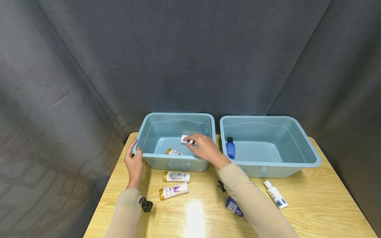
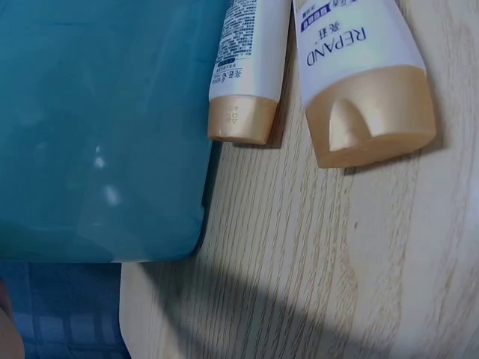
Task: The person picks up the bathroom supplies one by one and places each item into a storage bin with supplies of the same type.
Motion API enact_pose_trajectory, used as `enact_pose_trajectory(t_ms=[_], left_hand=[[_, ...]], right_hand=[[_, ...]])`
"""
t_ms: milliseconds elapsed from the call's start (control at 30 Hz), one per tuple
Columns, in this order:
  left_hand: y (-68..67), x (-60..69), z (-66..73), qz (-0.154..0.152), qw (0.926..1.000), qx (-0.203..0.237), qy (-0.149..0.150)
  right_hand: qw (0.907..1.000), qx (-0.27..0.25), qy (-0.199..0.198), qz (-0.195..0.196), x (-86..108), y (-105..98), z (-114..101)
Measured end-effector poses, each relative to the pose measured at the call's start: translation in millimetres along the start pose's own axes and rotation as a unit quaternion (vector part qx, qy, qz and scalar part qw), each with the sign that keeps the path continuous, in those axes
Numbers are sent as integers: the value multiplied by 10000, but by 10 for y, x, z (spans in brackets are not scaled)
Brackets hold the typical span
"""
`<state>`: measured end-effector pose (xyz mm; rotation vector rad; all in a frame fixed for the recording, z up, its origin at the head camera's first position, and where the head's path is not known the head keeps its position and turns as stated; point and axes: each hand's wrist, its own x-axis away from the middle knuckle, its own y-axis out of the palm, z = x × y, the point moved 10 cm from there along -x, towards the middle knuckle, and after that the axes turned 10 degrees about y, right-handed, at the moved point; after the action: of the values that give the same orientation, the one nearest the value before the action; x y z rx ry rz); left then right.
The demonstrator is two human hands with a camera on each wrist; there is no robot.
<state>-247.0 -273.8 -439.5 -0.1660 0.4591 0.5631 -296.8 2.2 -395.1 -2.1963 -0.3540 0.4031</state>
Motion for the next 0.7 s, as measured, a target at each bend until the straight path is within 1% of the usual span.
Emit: enact_pose_trajectory(t_ms=[33,100,267,367,500,700], left_hand=[[4,4,39,-12,10000,-1,-1],[13,1,50,-42,10000,67,-41],[34,-3,15,-78,9994,329,-115],[39,6,-3,-79,9992,351,-182],[36,9,10,-68,9992,307,-236],[28,-12,29,-38,9993,331,-191]], right_hand=[[10000,-43,-43,78,6,-18,-17],[9997,-92,-114,220,20,-55,-50],[9979,-240,-252,544,87,-164,-144],[9963,-305,-373,714,142,-221,-199],[9939,-403,-535,873,214,-271,-272],[9898,-490,-823,1059,316,-321,-414]])
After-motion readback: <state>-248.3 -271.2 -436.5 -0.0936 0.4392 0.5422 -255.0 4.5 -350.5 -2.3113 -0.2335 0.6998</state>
